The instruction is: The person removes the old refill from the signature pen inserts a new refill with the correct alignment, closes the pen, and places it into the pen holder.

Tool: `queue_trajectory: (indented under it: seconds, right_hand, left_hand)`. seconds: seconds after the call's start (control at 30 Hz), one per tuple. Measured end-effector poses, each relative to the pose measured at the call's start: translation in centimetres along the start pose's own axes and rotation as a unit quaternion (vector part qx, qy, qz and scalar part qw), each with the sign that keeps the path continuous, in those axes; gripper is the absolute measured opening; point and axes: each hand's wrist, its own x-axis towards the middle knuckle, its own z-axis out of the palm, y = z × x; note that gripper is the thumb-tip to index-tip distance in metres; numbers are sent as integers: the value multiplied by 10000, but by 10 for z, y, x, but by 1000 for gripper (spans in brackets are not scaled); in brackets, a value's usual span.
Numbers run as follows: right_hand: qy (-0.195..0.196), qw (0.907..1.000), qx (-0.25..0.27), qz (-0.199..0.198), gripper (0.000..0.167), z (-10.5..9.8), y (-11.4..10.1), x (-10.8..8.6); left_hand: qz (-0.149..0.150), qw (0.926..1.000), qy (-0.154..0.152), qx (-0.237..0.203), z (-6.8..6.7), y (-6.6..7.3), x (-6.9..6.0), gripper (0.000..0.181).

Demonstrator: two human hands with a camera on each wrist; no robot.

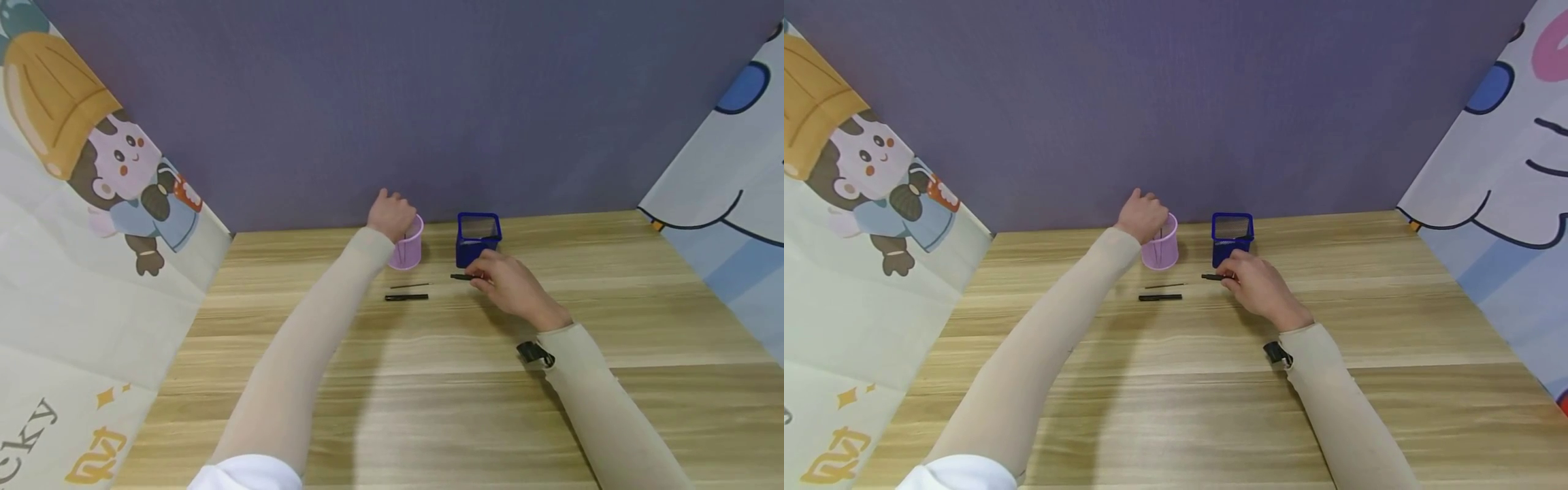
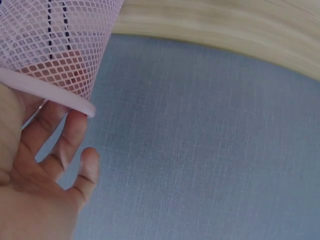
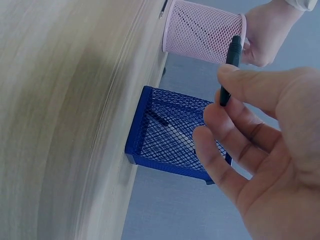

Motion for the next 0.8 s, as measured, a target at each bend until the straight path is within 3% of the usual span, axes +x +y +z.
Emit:
queue_trajectory:
  seconds: [0.4, 0.6, 0.8]
  right_hand:
    - [-5, 10000, 27, 14, 18, 0, 0, 1]
    - [-9, 10000, 16, 13, 18, 0, 0, 1]
    - [-26, 10000, 14, 18, 17, 1, 1, 1]
  left_hand:
    - [-86, 9993, -358, 116, 0, -5, 0, 30]
    - [-50, 9993, -357, 48, -2, -6, -2, 28]
    - [28, 9999, -103, -21, -7, -13, -7, 21]
